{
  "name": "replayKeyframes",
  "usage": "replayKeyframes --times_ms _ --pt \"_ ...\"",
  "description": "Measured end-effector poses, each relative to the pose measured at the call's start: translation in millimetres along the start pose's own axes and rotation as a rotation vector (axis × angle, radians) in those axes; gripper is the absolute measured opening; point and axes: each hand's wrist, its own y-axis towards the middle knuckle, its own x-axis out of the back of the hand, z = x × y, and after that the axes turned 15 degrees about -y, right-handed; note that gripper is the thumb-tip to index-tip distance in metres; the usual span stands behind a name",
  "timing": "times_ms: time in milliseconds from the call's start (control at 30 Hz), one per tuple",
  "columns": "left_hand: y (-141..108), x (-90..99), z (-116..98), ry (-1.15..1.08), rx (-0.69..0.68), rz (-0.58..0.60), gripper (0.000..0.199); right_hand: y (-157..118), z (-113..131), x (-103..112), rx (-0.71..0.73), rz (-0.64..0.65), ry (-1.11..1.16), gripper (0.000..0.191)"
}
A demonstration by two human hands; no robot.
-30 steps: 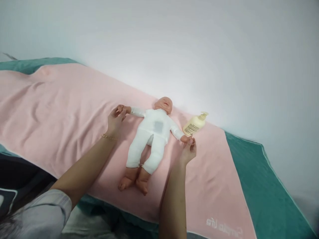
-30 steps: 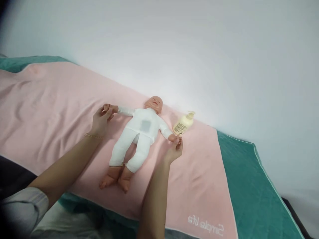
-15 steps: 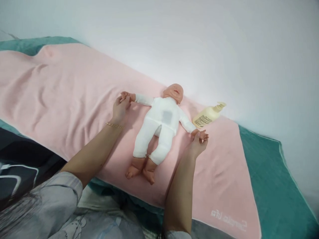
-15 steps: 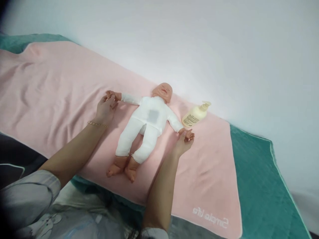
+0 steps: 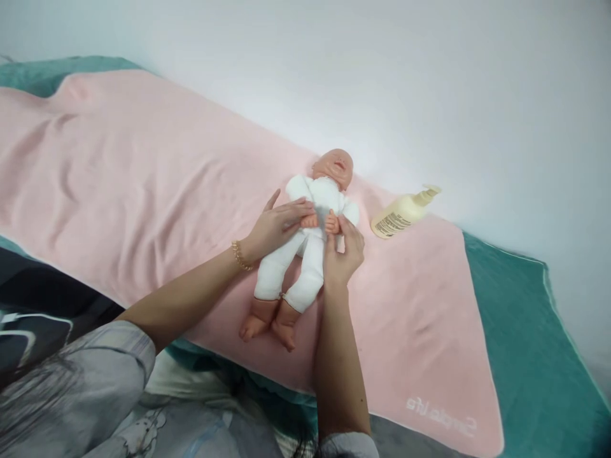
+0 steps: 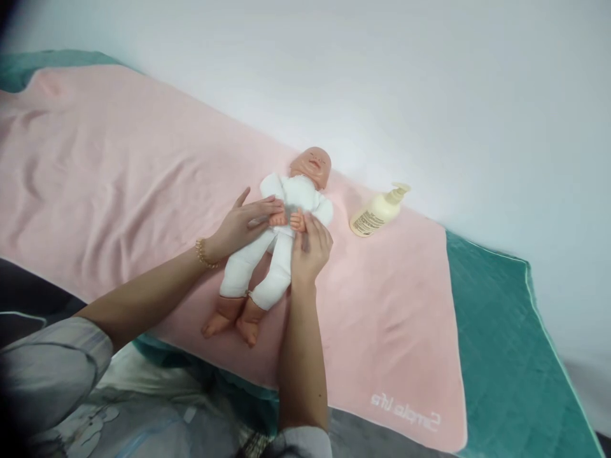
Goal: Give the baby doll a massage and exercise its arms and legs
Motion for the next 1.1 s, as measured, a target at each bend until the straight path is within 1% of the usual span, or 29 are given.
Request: replayKeyframes --times_ms 33,100,200,300,333,400,467,533,600,667,767,800,867,900,933,967,1033,1100 --pt "1 -0.6 1 0.021 -0.007 0.012 0.031 0 -1 -1 0.045 0.035 -0.019 0.028" --pt "1 -2.0 2 0.043 -0.012 0.027 0.032 1 -1 -1 0.08 0.086 -0.05 0.028" --pt "1 -4.3 2 0.037 -0.005 0.035 0.034 2 0 -1 0.082 0.119 -0.058 0.029" --pt "1 -5.4 1 -0.006 0.009 0.029 0.034 0 2 -2 0.059 0.119 -0.012 0.028" --pt "0 -5.2 0 -0.043 0.017 0.016 0.032 0 2 -2 0.018 0.103 0.022 0.027" --pt "-1 -3.3 -3 -0.174 0.044 -0.041 0.027 0 0 0 -0.149 0.036 0.122 0.028" --pt "-2 1.1 -3 -0.333 0.085 -0.153 0.027 3 -5 6 -0.362 -0.052 0.252 0.035" --pt "-2 8.2 3 -0.477 0.124 -0.294 0.032 7 -13 14 -0.534 -0.141 0.355 0.041" --pt "-1 17.3 15 -0.57 0.145 -0.42 0.039 11 -25 23 -0.66 -0.213 0.394 0.042" --pt "0 26.5 33 -0.625 0.183 -0.515 0.044 12 -37 29 -0.799 -0.273 0.431 0.04" --pt "1 36.2 62 -0.758 0.339 -0.686 0.038 8 -55 30 -1.003 -0.3 0.563 0.038" --pt "0 38.0 70 -0.84 0.388 -0.762 0.035 7 -60 29 -1.048 -0.294 0.603 0.038" --pt "-2 39.7 84 -1.003 0.448 -0.904 0.027 4 -68 27 -1.094 -0.277 0.642 0.041" --pt "-3 40.1 90 -1.062 0.462 -0.955 0.025 3 -70 25 -1.101 -0.272 0.648 0.043" --pt "-4 40.4 94 -1.101 0.469 -0.977 0.023 2 -72 24 -1.108 -0.269 0.649 0.044" --pt "-4 40.9 98 -1.116 0.472 -0.974 0.022 2 -73 23 -1.112 -0.267 0.641 0.045" --pt "-6 42.2 102 -1.096 0.47 -0.924 0.025 1 -74 22 -1.11 -0.265 0.616 0.046" --pt "-6 43.5 100 -1.043 0.461 -0.883 0.03 0 -75 22 -1.091 -0.255 0.602 0.047"
